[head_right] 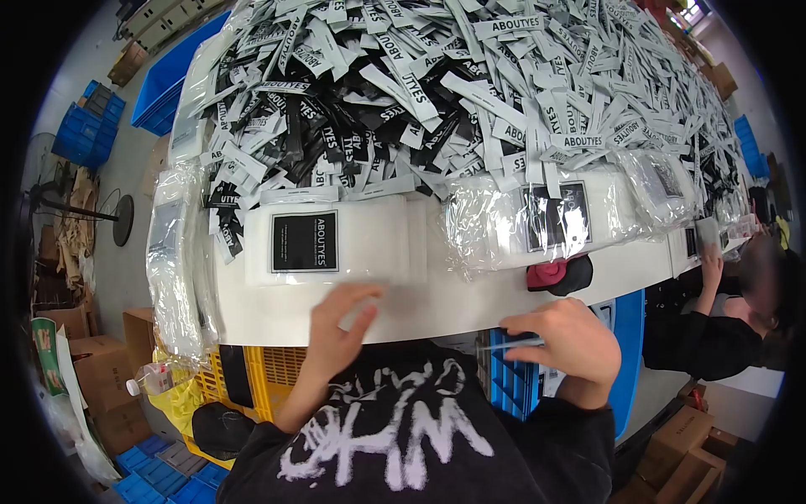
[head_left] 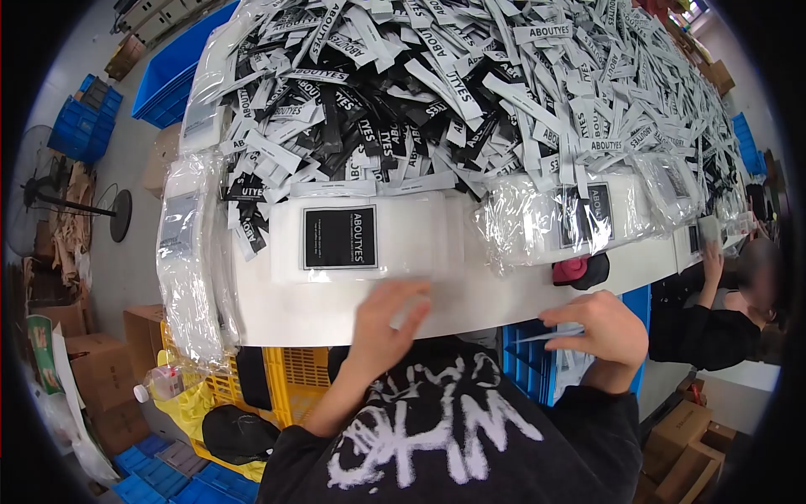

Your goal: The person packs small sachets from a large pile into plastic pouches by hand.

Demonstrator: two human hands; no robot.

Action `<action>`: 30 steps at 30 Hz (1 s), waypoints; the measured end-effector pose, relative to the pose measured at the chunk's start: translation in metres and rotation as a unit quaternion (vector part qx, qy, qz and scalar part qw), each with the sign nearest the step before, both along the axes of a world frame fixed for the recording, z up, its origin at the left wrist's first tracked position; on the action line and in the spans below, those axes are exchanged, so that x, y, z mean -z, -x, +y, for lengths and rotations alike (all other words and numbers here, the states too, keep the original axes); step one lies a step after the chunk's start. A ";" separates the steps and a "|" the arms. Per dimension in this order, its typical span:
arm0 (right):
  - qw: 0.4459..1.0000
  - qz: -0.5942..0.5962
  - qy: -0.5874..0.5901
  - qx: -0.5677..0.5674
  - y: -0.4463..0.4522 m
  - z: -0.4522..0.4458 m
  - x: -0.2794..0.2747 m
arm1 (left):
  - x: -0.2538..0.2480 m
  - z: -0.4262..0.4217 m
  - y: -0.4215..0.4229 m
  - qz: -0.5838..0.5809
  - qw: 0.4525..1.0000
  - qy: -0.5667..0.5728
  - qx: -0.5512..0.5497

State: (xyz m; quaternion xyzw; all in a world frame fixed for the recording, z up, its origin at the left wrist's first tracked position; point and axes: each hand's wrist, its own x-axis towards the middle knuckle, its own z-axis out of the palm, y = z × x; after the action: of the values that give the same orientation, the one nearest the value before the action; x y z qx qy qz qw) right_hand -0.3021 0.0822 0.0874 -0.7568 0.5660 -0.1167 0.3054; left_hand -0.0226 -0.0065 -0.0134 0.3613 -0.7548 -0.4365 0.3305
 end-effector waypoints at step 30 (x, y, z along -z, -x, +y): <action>0.893 -0.073 0.374 0.239 -0.073 -0.200 0.058 | 0.035 -0.026 -0.007 -0.105 0.984 0.136 -0.047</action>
State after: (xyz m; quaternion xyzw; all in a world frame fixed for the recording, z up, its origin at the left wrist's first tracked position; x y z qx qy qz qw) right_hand -0.2290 -0.1179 0.0297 -0.6460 0.6209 -0.4441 0.0034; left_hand -0.0157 -0.0329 -0.0488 0.3921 -0.8197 -0.2732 0.3158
